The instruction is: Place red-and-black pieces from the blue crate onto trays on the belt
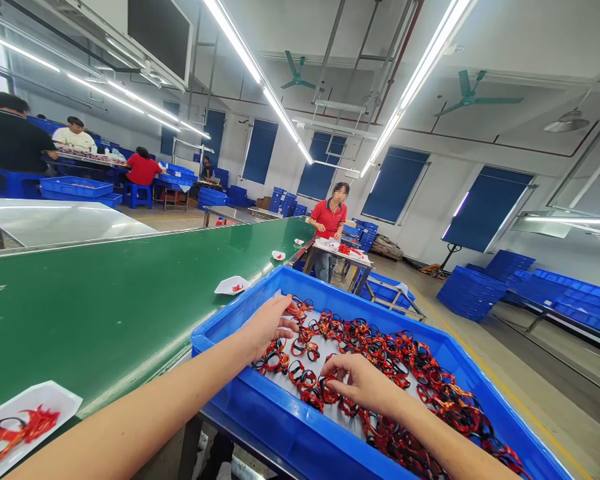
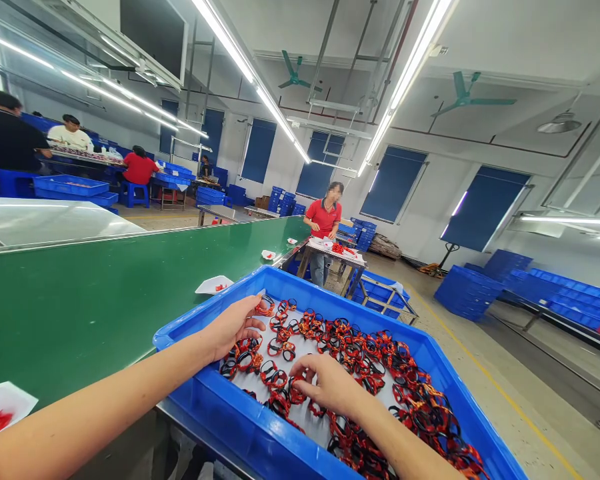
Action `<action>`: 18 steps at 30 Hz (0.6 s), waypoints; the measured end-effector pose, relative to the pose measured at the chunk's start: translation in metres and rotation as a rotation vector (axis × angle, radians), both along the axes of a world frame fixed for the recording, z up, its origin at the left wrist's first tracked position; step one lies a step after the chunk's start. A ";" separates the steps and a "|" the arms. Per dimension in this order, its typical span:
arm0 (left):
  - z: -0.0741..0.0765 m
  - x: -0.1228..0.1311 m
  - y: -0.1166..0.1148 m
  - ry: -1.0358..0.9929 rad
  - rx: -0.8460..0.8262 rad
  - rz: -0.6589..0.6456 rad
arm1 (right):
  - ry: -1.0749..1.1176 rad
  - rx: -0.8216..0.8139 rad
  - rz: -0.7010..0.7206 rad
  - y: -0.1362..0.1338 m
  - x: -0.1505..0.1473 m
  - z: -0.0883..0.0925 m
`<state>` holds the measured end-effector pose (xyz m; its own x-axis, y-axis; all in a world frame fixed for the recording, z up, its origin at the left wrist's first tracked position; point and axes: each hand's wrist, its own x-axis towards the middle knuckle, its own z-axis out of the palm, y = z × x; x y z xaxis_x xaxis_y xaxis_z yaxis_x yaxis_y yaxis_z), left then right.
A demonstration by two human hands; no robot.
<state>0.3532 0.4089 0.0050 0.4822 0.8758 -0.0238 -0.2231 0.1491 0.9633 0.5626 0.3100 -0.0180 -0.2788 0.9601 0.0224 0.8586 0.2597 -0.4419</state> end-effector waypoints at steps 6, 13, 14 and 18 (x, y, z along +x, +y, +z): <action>-0.001 -0.001 0.002 0.012 0.020 -0.009 | -0.013 0.012 0.001 0.000 -0.001 0.000; -0.005 0.001 -0.002 0.058 0.105 -0.001 | 0.005 0.012 -0.009 0.001 -0.001 -0.002; -0.006 0.002 -0.003 0.066 0.128 0.013 | 0.004 0.010 -0.011 0.001 -0.001 -0.003; 0.002 -0.002 0.004 0.096 0.276 0.185 | 0.000 0.013 0.002 0.001 0.000 -0.004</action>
<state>0.3512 0.4127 0.0070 0.3215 0.9280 0.1885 -0.1279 -0.1547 0.9796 0.5622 0.3107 -0.0216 -0.2810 0.9591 0.0351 0.8583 0.2675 -0.4380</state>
